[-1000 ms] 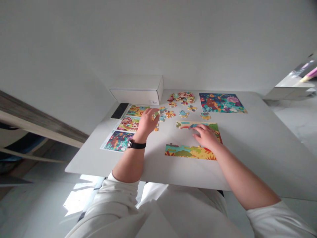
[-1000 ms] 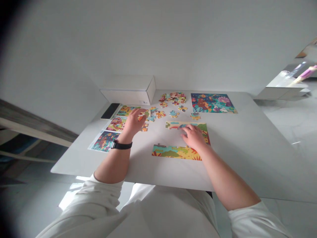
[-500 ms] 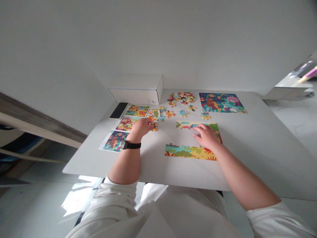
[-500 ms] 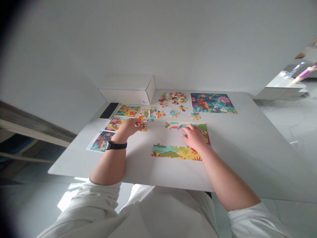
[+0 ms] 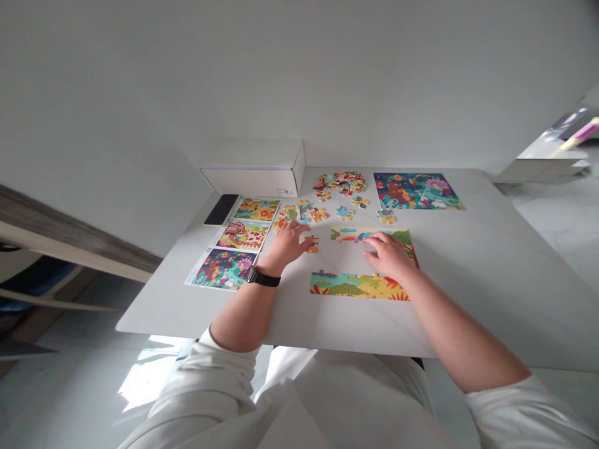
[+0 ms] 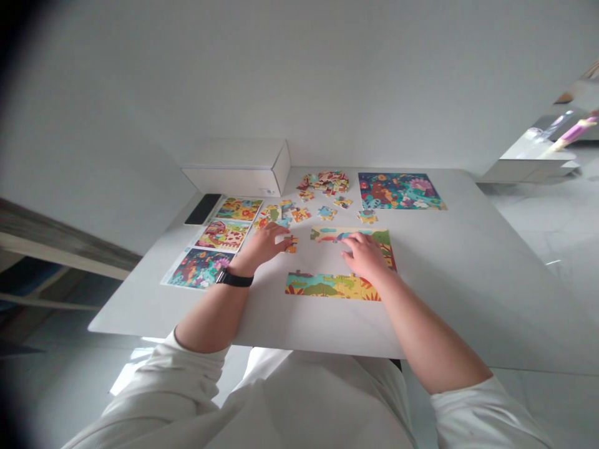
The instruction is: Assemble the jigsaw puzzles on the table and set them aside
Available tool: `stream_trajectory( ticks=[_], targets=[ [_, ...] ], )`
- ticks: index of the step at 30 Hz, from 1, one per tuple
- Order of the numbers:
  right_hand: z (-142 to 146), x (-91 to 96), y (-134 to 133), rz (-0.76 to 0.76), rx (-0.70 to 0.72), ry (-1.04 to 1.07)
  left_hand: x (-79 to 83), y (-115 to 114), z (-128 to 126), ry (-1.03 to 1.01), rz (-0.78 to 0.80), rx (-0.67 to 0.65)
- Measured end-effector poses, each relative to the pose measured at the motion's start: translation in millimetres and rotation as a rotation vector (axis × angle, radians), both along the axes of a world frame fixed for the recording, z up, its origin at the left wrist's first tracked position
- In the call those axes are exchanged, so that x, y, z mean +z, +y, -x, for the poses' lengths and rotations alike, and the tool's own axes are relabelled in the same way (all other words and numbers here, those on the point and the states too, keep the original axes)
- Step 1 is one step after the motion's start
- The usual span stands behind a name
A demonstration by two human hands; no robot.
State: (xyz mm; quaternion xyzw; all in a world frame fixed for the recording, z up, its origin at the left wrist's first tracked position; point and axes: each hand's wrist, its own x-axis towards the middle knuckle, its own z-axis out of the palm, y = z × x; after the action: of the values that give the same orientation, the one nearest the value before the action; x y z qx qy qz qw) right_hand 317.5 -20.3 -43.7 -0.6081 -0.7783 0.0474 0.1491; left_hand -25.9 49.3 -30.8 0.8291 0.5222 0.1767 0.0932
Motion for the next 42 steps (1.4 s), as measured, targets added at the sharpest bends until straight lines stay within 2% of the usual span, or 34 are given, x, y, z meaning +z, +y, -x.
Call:
stream_trajectory(
  ticks=[3, 8, 20, 24, 30, 38, 42],
  targets=[
    [0, -0.1, 0, 0.008, -0.001, -0.003, -5.7, 0, -3, 0.010, -0.065, 0.014],
    [0, 0.5, 0, 0.012, 0.001, -0.007, -11.8, 3, -6, 0.064, -0.023, 0.006],
    [1, 2.8, 0, 0.029, -0.011, -0.003, 0.3, -8, -23, 0.033, -0.024, -0.154],
    [1, 2.8, 0, 0.019, -0.005, -0.005, -1.5, -7, -23, 0.018, -0.035, -0.182],
    [1, 1.7, 0, 0.022, -0.012, -0.006, -7.3, -2, -18, 0.044, -0.013, -0.125],
    [3, 4.8, -1, 0.028, -0.008, -0.013, -10.1, -2, -10, 0.027, -0.070, 0.201],
    [4, 7.1, -2, 0.033, -0.018, -0.010, -15.5, -3, -11, 0.041, -0.034, 0.230]
  ],
)
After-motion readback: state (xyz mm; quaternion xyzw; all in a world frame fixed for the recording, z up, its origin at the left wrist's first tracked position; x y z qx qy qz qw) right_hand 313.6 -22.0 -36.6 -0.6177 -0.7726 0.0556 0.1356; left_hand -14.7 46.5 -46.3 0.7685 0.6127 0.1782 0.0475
